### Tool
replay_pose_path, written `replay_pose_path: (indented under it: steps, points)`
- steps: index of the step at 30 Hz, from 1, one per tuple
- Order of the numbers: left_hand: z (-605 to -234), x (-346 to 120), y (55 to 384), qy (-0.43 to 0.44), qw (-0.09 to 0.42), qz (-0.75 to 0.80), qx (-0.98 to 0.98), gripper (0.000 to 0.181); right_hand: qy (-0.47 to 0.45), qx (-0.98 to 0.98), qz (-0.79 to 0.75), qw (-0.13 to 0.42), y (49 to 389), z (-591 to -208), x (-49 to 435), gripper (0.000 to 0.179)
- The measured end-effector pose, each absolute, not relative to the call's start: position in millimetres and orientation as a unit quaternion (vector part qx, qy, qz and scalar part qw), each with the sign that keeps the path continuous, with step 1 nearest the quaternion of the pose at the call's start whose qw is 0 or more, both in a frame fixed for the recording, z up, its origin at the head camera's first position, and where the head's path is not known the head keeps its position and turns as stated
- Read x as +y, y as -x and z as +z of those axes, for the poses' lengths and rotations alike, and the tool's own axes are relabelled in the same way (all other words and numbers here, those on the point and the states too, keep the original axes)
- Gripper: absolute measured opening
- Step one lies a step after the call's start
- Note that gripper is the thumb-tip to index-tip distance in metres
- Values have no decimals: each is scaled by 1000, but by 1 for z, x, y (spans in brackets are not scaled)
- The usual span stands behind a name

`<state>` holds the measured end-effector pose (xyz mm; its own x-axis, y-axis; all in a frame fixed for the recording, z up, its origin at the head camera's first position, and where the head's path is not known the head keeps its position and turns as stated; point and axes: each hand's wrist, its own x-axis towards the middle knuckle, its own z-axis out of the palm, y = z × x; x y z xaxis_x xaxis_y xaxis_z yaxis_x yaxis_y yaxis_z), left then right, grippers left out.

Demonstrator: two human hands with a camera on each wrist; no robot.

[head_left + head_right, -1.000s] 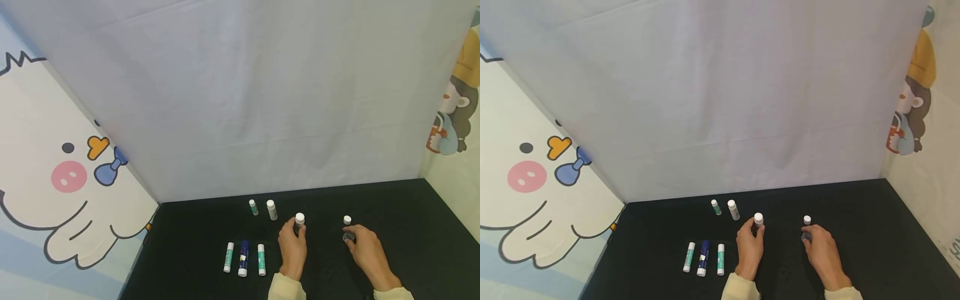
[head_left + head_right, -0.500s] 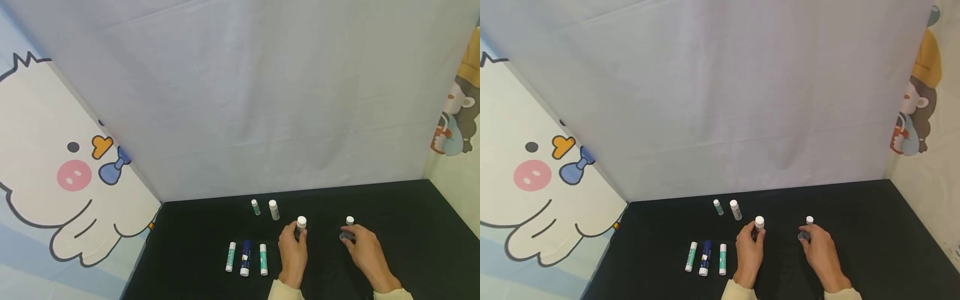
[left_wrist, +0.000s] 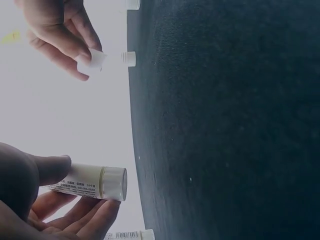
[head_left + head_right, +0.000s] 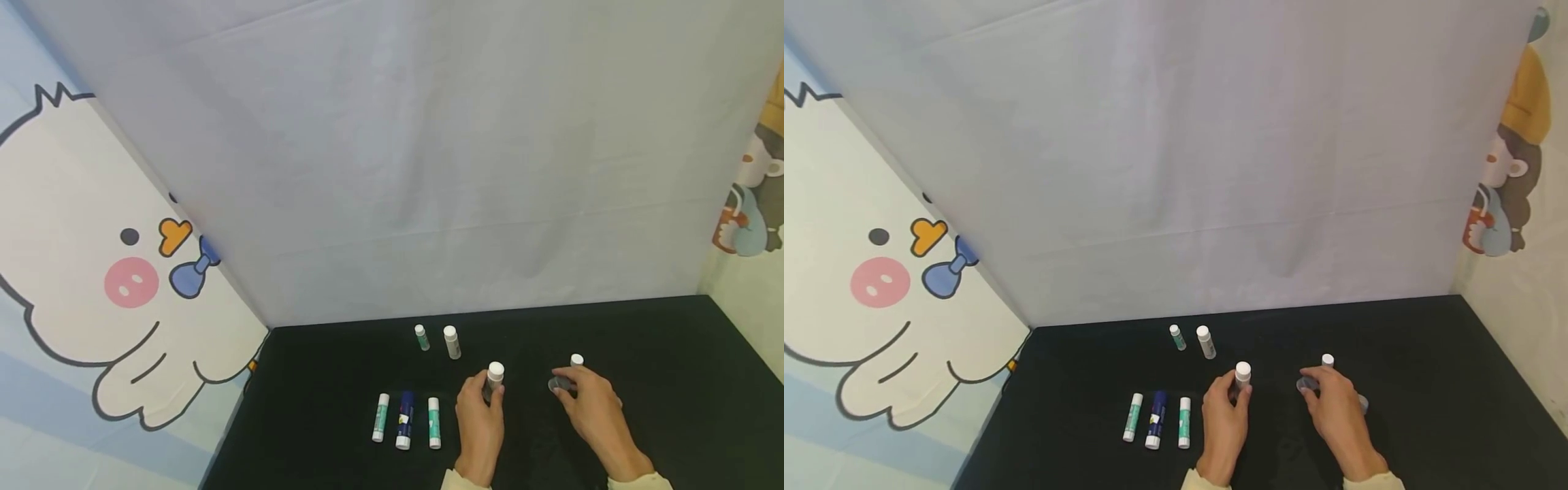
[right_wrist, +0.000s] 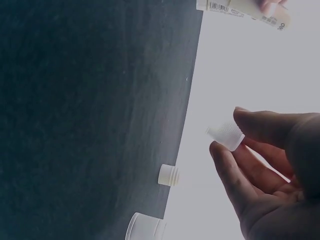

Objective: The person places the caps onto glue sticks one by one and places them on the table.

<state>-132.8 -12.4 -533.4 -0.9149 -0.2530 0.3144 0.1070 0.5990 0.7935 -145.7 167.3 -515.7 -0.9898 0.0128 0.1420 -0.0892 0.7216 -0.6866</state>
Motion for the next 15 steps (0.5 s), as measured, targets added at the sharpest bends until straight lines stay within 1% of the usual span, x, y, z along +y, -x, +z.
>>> replay_pose_path:
  steps: [7,15]
  points:
    - [-534,-16,127,-42,191,-447,-873,21,-28,-920,386,57,145,-513,163,30]
    - [-531,-19,122,-49,175,-449,-875,19,-52,-911,401,78,144,-510,157,29]
